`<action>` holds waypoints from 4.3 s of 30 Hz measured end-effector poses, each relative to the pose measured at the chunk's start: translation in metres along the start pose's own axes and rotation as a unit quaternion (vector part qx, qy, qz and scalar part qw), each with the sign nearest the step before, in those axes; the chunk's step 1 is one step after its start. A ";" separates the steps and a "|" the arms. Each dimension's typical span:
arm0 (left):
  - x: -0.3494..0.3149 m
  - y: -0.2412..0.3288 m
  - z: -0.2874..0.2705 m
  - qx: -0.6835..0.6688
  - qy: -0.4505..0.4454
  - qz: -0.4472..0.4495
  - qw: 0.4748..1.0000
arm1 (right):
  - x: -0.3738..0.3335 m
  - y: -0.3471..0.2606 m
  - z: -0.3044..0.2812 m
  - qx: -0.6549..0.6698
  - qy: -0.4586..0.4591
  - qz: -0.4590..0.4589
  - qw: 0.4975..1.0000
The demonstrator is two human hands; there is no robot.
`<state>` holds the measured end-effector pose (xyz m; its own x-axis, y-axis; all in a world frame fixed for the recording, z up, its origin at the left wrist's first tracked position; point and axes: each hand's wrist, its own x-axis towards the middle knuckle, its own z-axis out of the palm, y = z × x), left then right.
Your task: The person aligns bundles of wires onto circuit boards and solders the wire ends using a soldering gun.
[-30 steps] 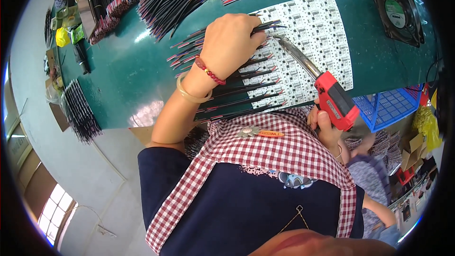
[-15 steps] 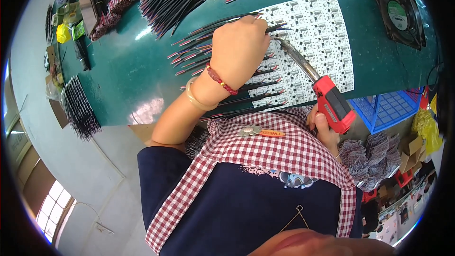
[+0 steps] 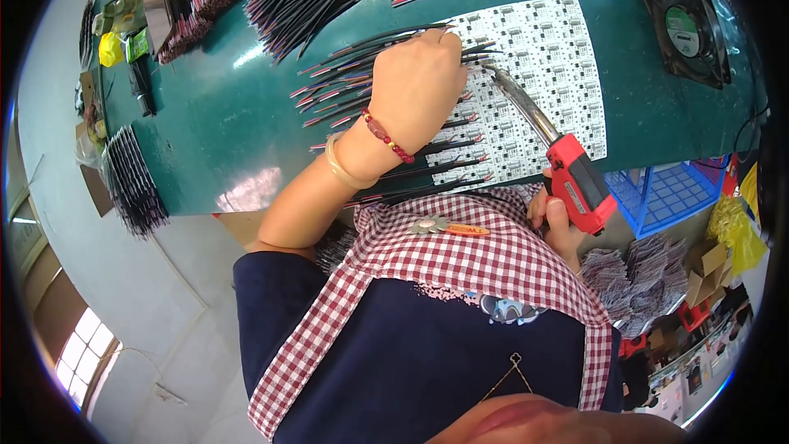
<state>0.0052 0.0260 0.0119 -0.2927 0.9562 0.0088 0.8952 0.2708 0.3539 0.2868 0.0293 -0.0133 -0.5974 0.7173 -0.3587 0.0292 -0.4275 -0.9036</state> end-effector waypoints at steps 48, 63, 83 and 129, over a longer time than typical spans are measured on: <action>-0.041 0.023 0.014 -0.298 0.142 -0.159 0.931 | 0.046 -0.019 -0.008 0.221 0.079 -0.119 0.965; -0.025 0.002 0.016 -0.197 0.027 -0.117 0.973 | 0.009 -0.008 -0.019 0.044 0.022 -0.047 0.998; -0.027 0.010 0.007 -0.090 -0.015 -0.112 0.989 | -0.007 0.011 -0.010 0.016 -0.002 0.023 1.000; -0.025 0.014 0.011 -0.026 -0.028 -0.038 0.999 | -0.015 0.010 -0.006 -0.079 0.004 0.050 0.996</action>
<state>0.0285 0.0069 0.0059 -0.3388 0.9382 -0.0713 0.8517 0.3380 0.4005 0.3015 0.0174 -0.0187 -0.5784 0.6798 -0.4509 0.2150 -0.4061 -0.8882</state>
